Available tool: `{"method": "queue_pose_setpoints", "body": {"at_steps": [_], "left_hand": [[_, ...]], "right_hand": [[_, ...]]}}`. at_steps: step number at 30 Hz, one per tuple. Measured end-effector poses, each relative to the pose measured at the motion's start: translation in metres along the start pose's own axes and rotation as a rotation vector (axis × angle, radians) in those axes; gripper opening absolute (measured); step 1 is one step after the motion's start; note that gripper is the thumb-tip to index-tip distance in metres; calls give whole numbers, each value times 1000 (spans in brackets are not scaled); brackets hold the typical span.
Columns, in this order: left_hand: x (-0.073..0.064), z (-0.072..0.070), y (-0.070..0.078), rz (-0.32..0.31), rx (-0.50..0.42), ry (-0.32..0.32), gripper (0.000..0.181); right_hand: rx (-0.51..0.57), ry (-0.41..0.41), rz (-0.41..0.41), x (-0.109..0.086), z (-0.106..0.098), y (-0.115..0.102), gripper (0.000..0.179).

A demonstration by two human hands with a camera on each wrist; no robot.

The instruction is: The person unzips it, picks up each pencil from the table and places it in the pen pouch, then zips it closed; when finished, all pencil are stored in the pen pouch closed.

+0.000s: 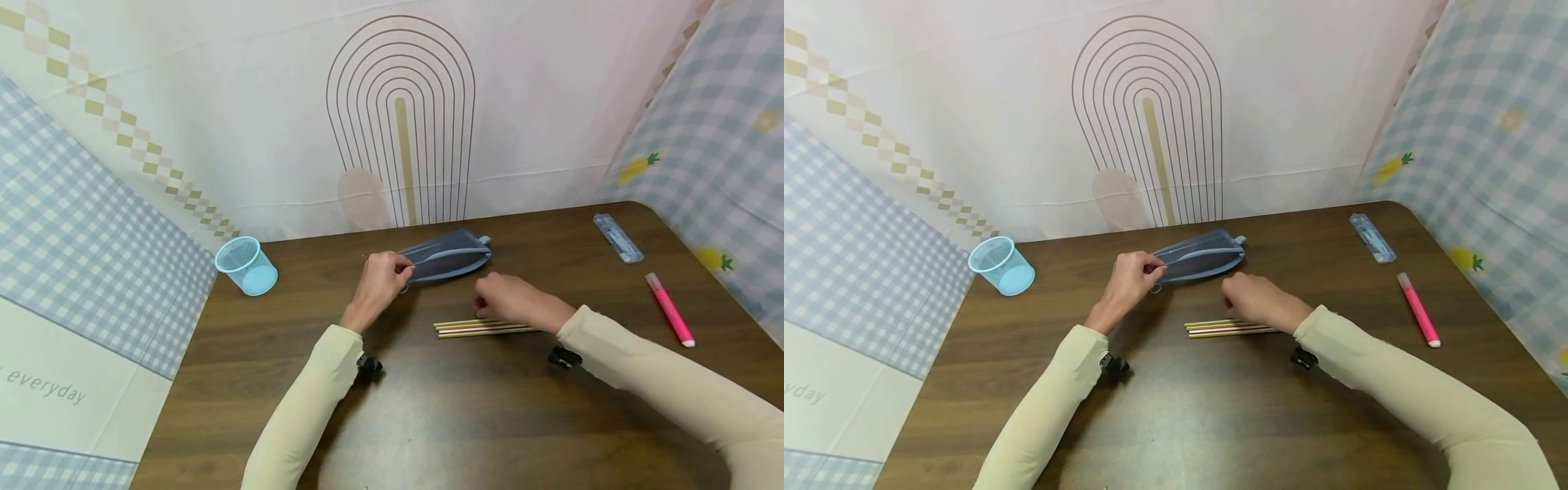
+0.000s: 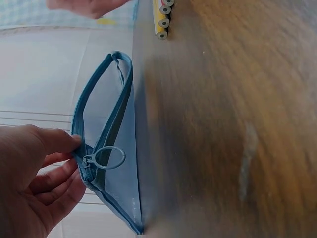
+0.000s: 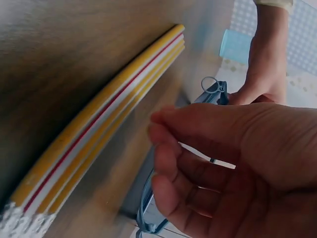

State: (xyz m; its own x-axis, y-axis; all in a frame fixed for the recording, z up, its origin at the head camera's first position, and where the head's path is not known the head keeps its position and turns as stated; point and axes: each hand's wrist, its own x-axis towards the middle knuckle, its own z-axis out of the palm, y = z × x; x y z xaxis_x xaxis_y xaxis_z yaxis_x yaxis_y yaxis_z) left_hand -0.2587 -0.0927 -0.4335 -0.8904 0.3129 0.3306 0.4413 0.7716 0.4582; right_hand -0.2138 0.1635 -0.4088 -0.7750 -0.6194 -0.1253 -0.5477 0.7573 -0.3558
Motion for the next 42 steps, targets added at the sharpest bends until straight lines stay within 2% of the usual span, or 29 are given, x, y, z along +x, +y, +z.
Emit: {"method": "queue_pose_setpoints", "body": {"at_steps": [5, 7, 13, 17, 20, 25, 27, 29, 31, 33, 38, 40, 42], "left_hand": [[0, -1, -1, 3, 10, 14, 12], [0, -1, -1, -1, 12, 17, 12], [-2, -1, -1, -7, 12, 9, 11], [-2, 0, -1, 2, 20, 17, 11], [-1, 0, -1, 4, 23, 18, 11], [-1, 0, 0, 1, 21, -1, 12], [-1, 1, 0, -2, 19, -9, 12], [-1, 2, -1, -5, 17, -15, 12], [0, 3, -1, -8, 13, -18, 12], [1, 3, -1, -6, 16, -18, 12], [3, 3, -1, -5, 15, -23, 13], [3, 2, -1, -12, 12, -29, 13], [3, 2, 0, -21, 11, -33, 13]], "right_hand": [[5, 19, -24, -7, 5, 3, 41], [-2, 30, -35, -8, 7, 5, 44], [-81, 37, -51, -7, 13, 10, 35], [-169, 45, -87, -5, 15, 12, 38], [-256, 69, -160, -3, 16, 14, 35], [-420, 136, -286, -1, 16, 17, 20], [-453, 158, -320, 0, 16, 18, 17], [-434, 162, -337, 1, 15, 19, 19], [-362, 137, -333, 3, 11, 19, 23], [-227, 75, -316, 3, 6, 17, 24], [303, -186, -316, -2, -10, 4, 12], [513, -292, -329, -4, -14, -2, 16], [676, -368, -320, -5, -17, -4, 21]]}}
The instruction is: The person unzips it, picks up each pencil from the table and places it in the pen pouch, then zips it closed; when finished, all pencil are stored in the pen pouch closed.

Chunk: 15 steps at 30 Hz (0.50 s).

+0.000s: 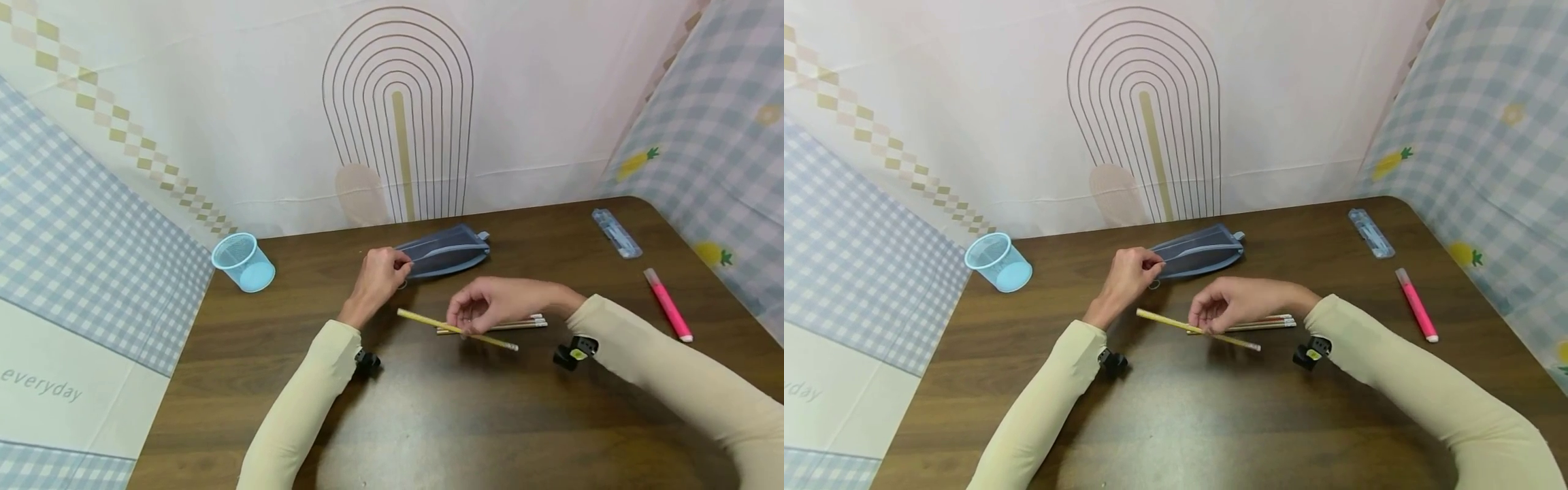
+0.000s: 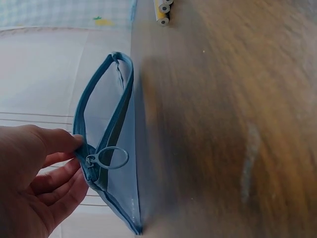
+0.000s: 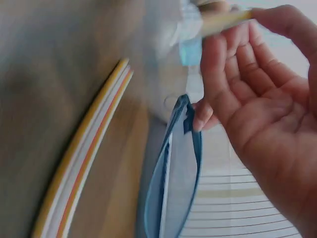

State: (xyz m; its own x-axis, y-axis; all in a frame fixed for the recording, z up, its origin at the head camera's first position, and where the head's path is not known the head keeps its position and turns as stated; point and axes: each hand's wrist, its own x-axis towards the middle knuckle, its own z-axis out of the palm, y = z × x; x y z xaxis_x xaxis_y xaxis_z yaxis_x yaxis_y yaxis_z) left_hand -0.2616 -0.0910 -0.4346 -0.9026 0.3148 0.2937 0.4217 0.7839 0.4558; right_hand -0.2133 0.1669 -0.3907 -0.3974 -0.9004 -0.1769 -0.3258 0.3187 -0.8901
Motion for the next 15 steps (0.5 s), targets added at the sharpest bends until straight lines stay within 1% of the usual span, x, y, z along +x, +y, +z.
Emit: {"method": "queue_pose_setpoints", "body": {"at_steps": [2, 4, 6, 8, 10, 13, 15], "left_hand": [[0, 0, -1, -4, 0, 3, 12], [-1, -1, -1, -1, 0, 9, 12], [-1, -1, -2, 5, -1, 16, 12], [-2, -1, -2, 11, -6, 21, 11], [-2, -1, -3, 14, -16, 24, 12], [-3, -1, -4, 15, -25, 32, 11], [-3, -1, -4, 15, -26, 37, 11]], "right_hand": [[159, -26, 26, 1, -1, 0, 23], [332, -44, 72, 2, -2, 5, 24], [521, -43, 131, 4, -2, 15, 20], [718, -17, 181, 7, 0, 27, 18], [911, 59, 223, 10, 1, 38, 21], [1166, 221, 267, 17, 0, 53, 27], [1295, 328, 291, 22, -4, 59, 29]]}}
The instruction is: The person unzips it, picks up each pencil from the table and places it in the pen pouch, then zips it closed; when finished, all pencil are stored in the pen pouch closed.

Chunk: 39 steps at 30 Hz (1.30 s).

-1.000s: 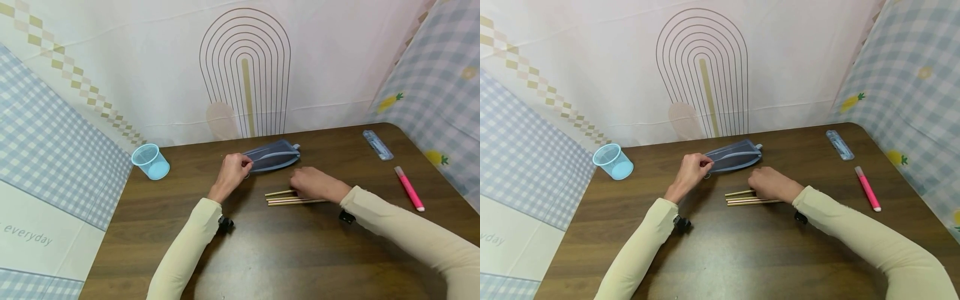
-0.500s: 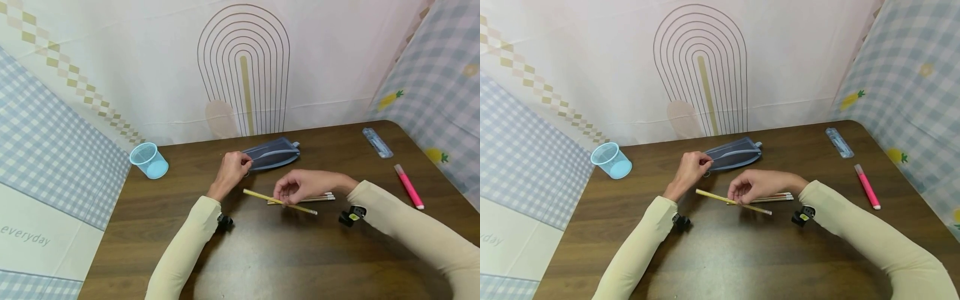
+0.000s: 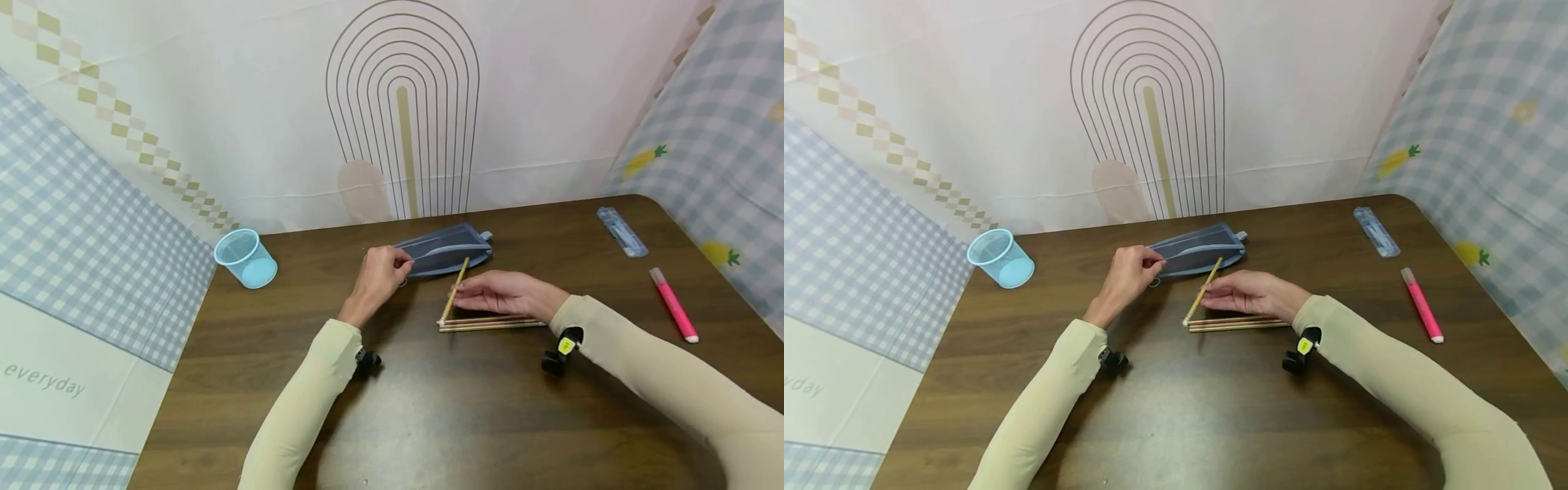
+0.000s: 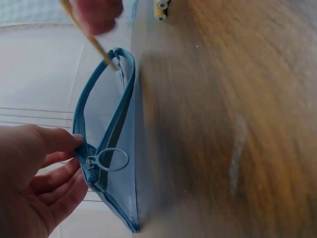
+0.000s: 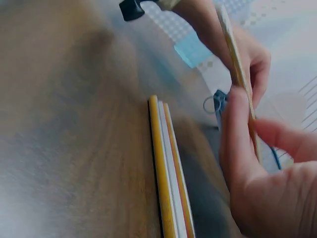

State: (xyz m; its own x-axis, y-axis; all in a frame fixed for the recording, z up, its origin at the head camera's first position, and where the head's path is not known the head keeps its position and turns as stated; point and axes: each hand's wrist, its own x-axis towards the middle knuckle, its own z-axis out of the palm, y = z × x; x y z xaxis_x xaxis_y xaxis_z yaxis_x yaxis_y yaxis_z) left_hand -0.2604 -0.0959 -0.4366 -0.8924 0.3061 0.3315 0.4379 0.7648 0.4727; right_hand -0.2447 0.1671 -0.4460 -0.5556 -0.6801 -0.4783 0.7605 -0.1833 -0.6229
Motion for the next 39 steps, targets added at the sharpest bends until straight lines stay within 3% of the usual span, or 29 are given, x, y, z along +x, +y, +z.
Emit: {"method": "queue_pose_setpoints", "body": {"at_steps": [9, 13, 17, 24, 27, 32, 34, 36, 39], "left_hand": [[0, 0, 1, -6, 1, -8, 11], [1, 0, 2, -8, 11, -11, 11], [0, 0, 2, -15, 22, -21, 12], [0, 0, 3, -24, 29, -33, 12], [1, 0, 5, -22, 30, -32, 13], [2, 1, 6, -22, 44, -33, 13], [2, 1, 6, -21, 48, -32, 13], [2, 1, 6, -19, 51, -31, 13], [2, 1, 7, -15, 53, -28, 13]], "right_hand": [[327, 167, -44, 24, 4, -16, 20], [389, 225, -87, 35, 10, -18, 42], [388, 249, -119, 42, 13, -19, 61], [351, 297, -153, 50, 17, -19, 59], [323, 315, -162, 52, 18, -19, 51], [310, 328, -161, 53, 18, -18, 17], [309, 329, -159, 52, 18, -18, 14], [299, 325, -158, 52, 19, -17, 16], [280, 318, -154, 51, 19, -18, 35]]}}
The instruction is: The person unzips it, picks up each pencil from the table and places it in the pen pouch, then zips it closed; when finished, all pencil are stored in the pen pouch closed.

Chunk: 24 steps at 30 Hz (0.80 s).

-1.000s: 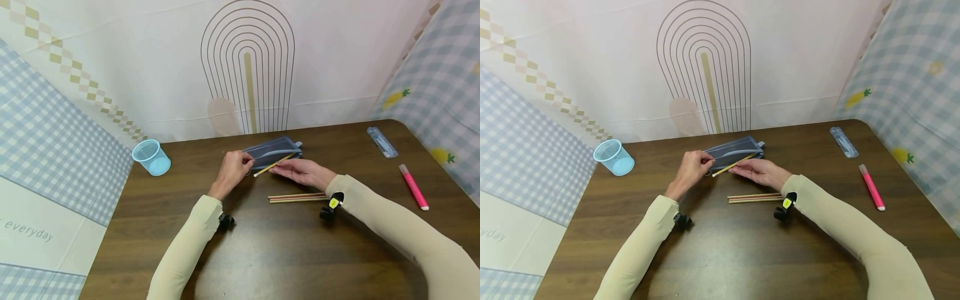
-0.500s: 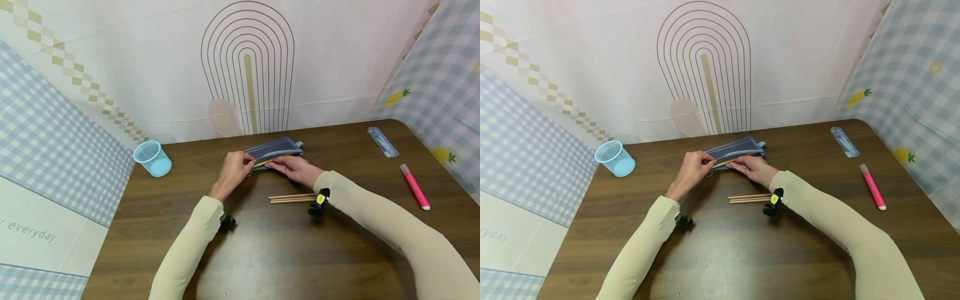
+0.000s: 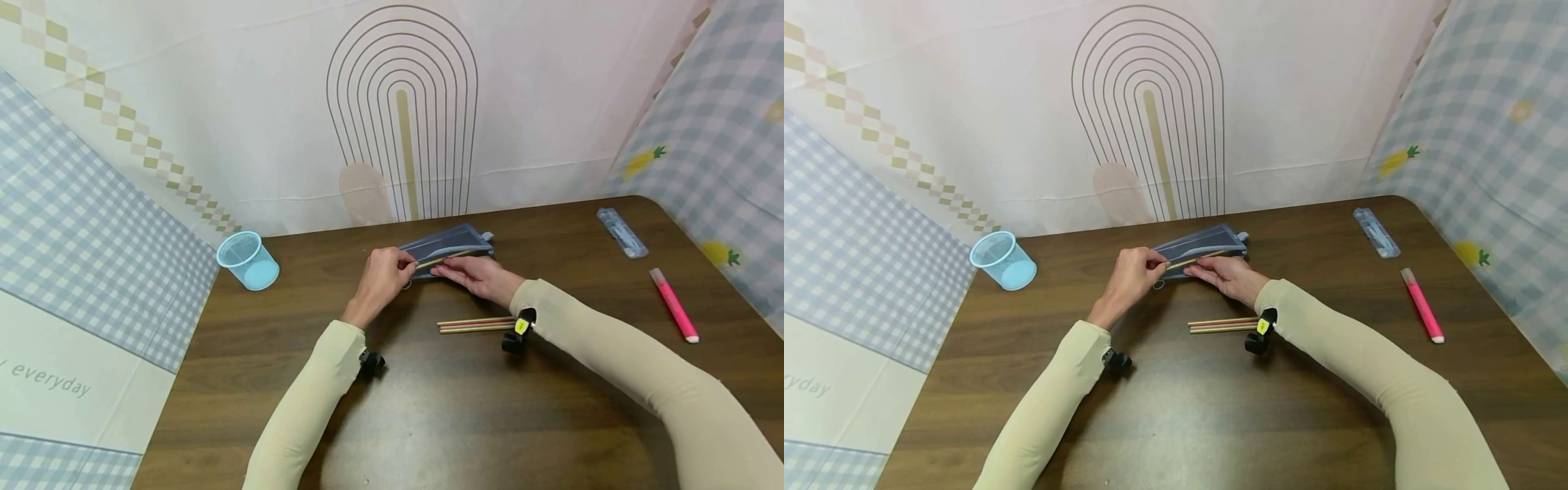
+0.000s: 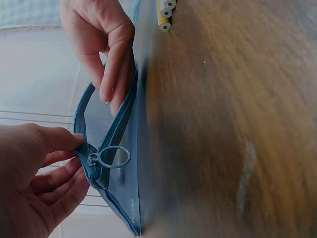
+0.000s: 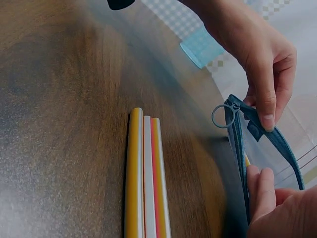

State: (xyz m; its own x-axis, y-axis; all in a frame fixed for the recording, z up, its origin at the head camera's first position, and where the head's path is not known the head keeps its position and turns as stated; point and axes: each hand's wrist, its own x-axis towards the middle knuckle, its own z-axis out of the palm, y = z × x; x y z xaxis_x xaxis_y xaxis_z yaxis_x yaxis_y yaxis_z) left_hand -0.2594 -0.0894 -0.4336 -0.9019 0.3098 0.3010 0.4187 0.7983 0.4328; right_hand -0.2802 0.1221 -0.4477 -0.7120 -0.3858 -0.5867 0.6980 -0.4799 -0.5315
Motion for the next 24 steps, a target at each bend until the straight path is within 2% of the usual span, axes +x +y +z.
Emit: {"method": "queue_pose_setpoints", "body": {"at_steps": [3, 7, 10, 13, 15, 17, 19, 24], "left_hand": [[-1, 0, 0, 1, -4, 0, 12], [-1, 0, 0, 1, -14, -6, 13], [0, 0, 0, 6, -23, -5, 14], [1, -1, 0, 9, -35, 8, 13], [1, -1, 0, 8, -44, 17, 12], [1, -1, 0, 5, -50, 22, 12], [0, -1, 0, 3, -55, 20, 12], [-1, 0, -1, 5, -53, 11, 12]], "right_hand": [[-4, -16, 6, -2, 0, -1, 52], [23, -34, 32, -14, 1, -5, 55], [34, -64, 45, -28, 5, -9, 45], [-28, -106, 29, -43, 9, -12, 26], [-159, -134, -1, -50, 10, -12, 21], [-341, -160, -42, -57, 10, -11, 22], [-589, -186, -110, -61, 9, -9, 21], [-1281, -243, -361, -69, 0, -4, 21]]}}
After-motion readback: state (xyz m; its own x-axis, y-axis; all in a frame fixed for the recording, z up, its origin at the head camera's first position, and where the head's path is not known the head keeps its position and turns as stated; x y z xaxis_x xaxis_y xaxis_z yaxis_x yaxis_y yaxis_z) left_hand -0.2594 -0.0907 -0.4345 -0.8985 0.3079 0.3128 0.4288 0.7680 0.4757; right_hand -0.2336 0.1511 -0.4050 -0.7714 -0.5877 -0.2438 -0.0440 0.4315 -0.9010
